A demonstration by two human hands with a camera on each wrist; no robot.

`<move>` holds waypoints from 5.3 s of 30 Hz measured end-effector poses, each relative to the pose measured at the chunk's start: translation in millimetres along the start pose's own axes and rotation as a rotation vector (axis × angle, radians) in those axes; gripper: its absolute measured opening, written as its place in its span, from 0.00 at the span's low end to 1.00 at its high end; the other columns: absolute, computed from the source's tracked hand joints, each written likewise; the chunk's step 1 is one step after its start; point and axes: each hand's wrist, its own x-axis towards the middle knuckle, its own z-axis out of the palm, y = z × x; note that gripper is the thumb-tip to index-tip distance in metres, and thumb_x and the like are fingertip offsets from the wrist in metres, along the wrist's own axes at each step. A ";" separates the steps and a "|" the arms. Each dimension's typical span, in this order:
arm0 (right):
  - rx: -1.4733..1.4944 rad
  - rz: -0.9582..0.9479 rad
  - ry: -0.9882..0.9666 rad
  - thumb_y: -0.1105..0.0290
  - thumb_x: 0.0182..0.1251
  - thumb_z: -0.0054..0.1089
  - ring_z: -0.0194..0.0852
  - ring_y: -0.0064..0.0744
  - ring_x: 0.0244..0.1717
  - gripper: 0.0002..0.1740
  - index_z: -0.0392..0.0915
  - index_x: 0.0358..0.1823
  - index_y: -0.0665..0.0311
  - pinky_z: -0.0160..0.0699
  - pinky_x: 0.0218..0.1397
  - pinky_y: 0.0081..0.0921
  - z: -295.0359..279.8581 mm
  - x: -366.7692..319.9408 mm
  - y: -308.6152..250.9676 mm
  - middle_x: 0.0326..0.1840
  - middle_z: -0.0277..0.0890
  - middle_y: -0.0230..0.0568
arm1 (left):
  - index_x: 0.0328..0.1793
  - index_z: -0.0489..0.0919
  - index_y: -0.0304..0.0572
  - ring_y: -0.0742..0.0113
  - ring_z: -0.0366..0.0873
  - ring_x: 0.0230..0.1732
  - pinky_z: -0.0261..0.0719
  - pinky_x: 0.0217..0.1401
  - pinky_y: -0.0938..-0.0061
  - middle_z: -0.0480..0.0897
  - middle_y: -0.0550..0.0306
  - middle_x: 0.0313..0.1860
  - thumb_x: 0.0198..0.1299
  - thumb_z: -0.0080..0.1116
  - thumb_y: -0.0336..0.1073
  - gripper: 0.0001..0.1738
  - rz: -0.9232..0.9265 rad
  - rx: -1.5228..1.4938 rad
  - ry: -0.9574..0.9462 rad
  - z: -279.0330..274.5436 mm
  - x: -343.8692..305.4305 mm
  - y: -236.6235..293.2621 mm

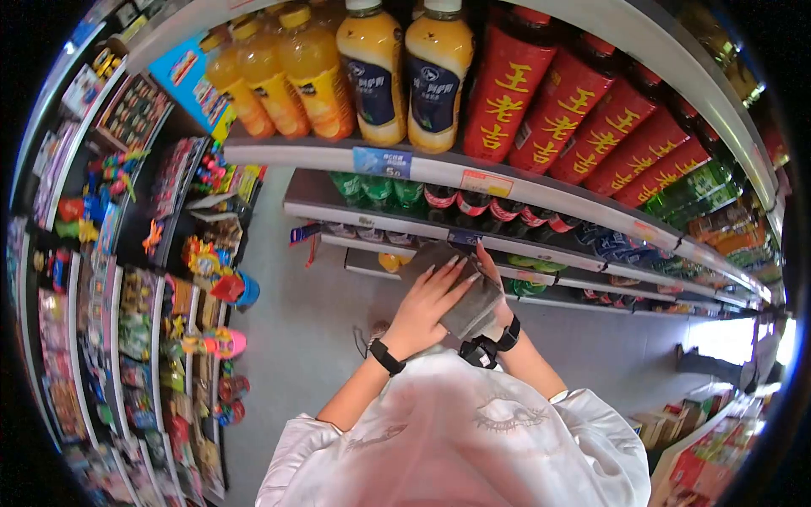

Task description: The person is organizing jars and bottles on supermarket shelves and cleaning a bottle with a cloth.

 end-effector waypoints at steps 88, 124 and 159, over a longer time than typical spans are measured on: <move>0.213 -0.533 0.080 0.49 0.67 0.44 0.71 0.48 0.57 0.30 0.68 0.60 0.66 0.68 0.62 0.40 -12.2 -16.8 158.1 0.58 0.71 0.50 | 0.46 0.73 0.30 0.40 0.76 0.43 0.73 0.45 0.58 0.78 0.38 0.40 0.46 0.69 0.51 0.32 -0.223 -0.030 0.395 -102.7 34.1 -272.2; -0.576 -0.951 0.626 0.58 0.71 0.46 0.63 0.21 0.57 0.24 0.62 0.61 0.67 0.60 0.62 0.20 56.1 -76.9 184.7 0.56 0.67 0.32 | 0.54 0.74 0.32 0.69 0.72 0.52 0.68 0.56 0.76 0.78 0.56 0.51 0.57 0.58 0.29 0.18 -0.263 -1.222 -0.589 -30.4 -57.8 -35.0; -1.158 -0.960 0.935 0.55 0.72 0.43 0.73 0.28 0.52 0.27 0.63 0.64 0.68 0.66 0.60 0.27 14.7 -172.8 173.3 0.51 0.75 0.41 | 0.52 0.75 0.30 0.69 0.74 0.52 0.68 0.57 0.74 0.79 0.56 0.50 0.57 0.59 0.30 0.17 -0.047 -1.172 -0.680 -43.0 -37.7 -38.1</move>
